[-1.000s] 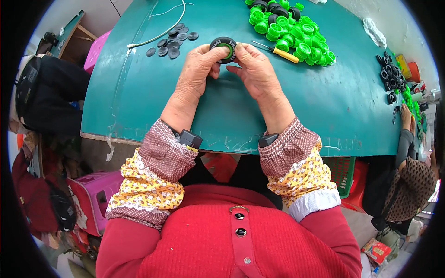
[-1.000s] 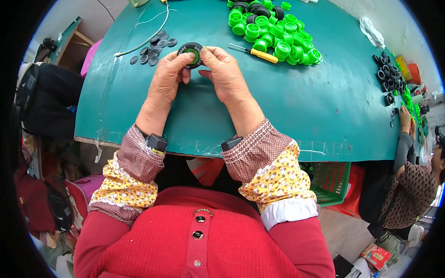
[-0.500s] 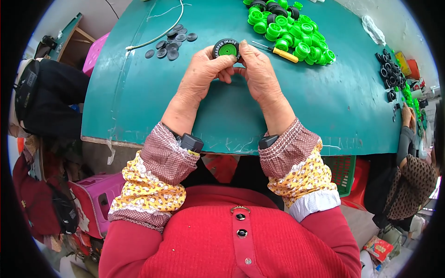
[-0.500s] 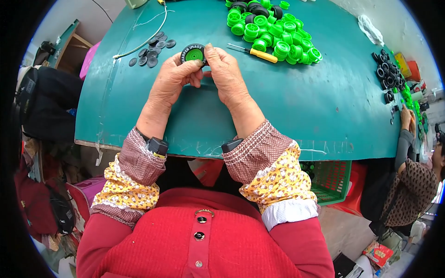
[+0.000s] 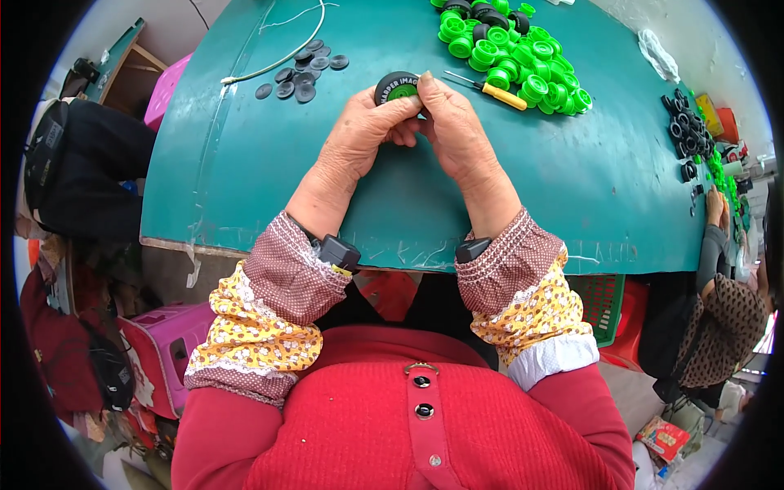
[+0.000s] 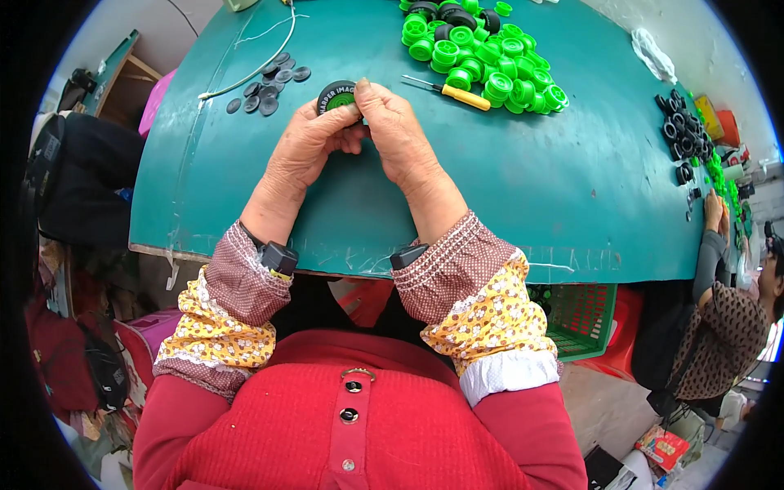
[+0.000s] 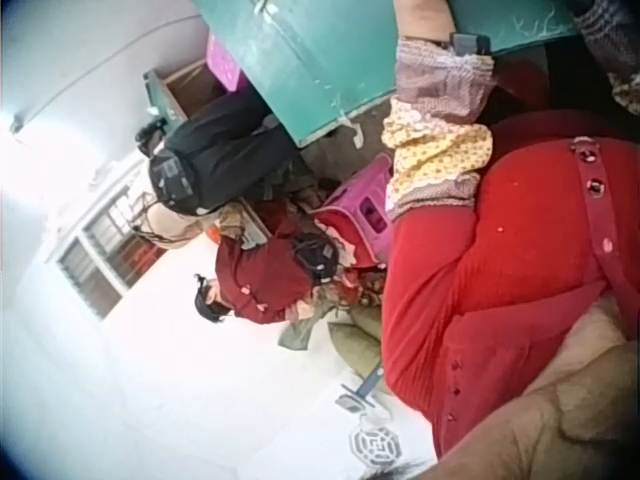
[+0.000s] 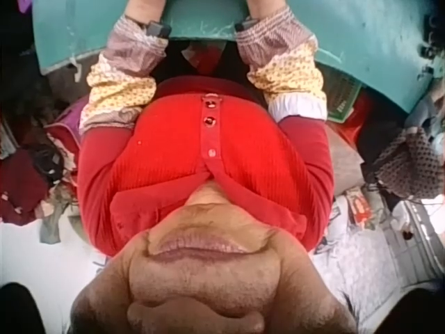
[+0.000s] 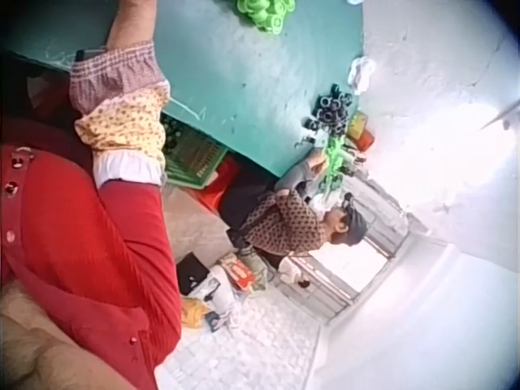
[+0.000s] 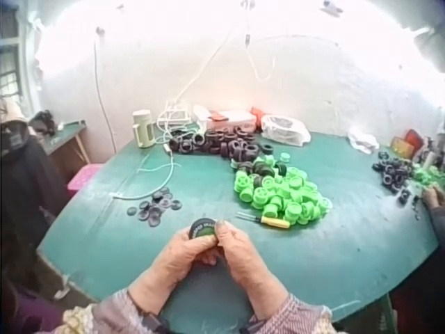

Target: Assembling plastic components by inserting green caps into black rings at a workstation.

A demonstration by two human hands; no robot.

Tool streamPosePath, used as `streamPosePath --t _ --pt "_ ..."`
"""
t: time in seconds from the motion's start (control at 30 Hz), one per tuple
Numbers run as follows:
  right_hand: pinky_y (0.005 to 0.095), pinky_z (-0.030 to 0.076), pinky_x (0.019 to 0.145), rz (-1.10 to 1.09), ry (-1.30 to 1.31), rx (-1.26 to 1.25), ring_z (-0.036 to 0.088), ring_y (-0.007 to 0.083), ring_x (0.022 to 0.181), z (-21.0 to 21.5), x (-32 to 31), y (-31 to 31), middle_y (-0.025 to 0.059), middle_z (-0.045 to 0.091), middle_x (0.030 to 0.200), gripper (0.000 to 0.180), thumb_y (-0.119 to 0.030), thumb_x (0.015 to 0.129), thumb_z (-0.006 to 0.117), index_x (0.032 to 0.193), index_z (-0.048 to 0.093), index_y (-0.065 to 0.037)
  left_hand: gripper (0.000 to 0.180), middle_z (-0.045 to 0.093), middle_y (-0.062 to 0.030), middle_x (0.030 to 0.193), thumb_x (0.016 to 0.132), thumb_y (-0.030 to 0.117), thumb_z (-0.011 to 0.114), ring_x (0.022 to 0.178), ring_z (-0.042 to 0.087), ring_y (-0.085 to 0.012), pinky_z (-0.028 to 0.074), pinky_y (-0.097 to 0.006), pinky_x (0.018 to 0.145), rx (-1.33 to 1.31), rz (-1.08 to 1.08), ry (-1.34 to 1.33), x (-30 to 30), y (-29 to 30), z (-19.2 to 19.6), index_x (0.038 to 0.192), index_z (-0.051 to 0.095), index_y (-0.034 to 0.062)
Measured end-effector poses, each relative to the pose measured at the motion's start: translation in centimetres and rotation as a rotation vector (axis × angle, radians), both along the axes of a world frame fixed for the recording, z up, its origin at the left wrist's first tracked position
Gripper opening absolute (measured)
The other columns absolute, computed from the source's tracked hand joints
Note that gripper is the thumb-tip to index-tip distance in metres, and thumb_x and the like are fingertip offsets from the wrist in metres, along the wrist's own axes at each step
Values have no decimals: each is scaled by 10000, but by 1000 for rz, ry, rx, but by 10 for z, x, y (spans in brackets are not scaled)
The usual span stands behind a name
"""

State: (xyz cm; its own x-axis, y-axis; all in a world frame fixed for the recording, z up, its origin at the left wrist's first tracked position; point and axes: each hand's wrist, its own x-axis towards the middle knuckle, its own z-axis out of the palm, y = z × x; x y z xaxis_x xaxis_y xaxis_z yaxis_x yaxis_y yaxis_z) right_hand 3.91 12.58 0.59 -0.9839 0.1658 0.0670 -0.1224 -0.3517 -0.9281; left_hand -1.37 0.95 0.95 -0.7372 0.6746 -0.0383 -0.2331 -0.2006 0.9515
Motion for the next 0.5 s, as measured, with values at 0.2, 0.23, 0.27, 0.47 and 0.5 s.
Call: streamPosePath --t 0.2,0.23,0.27,0.47,0.5 --pt "205 339 457 -28 -17 -59 376 55 510 1 0 -4 -19 446 605 313 -308 916 412 756 513 -59 174 585 -68 679 817 179 581 523 552 -109 468 -207 480 -12 -116 28 -5 -5 -2 841 565 7" --pt "208 338 444 -50 -33 -76 378 60 497 1 0 -4 -15 455 608 310 -302 917 411 758 514 -57 177 585 -68 676 817 181 582 520 552 -109 464 -205 475 -20 -131 46 -5 -5 -2 839 565 6" --pt "212 337 432 -71 -49 -92 380 65 484 1 1 -4 -12 464 610 307 -296 918 410 760 515 -55 177 585 -68 676 817 181 582 520 552 -109 464 -205 475 -20 -132 46 -5 -4 -3 839 565 6" --pt "222 358 436 -108 -53 -40 421 80 468 0 2 -1 12 516 629 311 -302 913 422 765 519 -47 177 582 -60 659 809 186 587 509 547 -106 457 -200 467 -27 -179 49 -5 -3 -5 821 569 11" --pt "222 358 436 -111 -55 -39 421 80 468 -1 3 2 12 516 629 311 -302 913 422 765 519 -47 183 574 -50 647 802 196 592 495 532 -99 439 -196 453 -43 -166 54 -5 -2 -5 816 571 15"
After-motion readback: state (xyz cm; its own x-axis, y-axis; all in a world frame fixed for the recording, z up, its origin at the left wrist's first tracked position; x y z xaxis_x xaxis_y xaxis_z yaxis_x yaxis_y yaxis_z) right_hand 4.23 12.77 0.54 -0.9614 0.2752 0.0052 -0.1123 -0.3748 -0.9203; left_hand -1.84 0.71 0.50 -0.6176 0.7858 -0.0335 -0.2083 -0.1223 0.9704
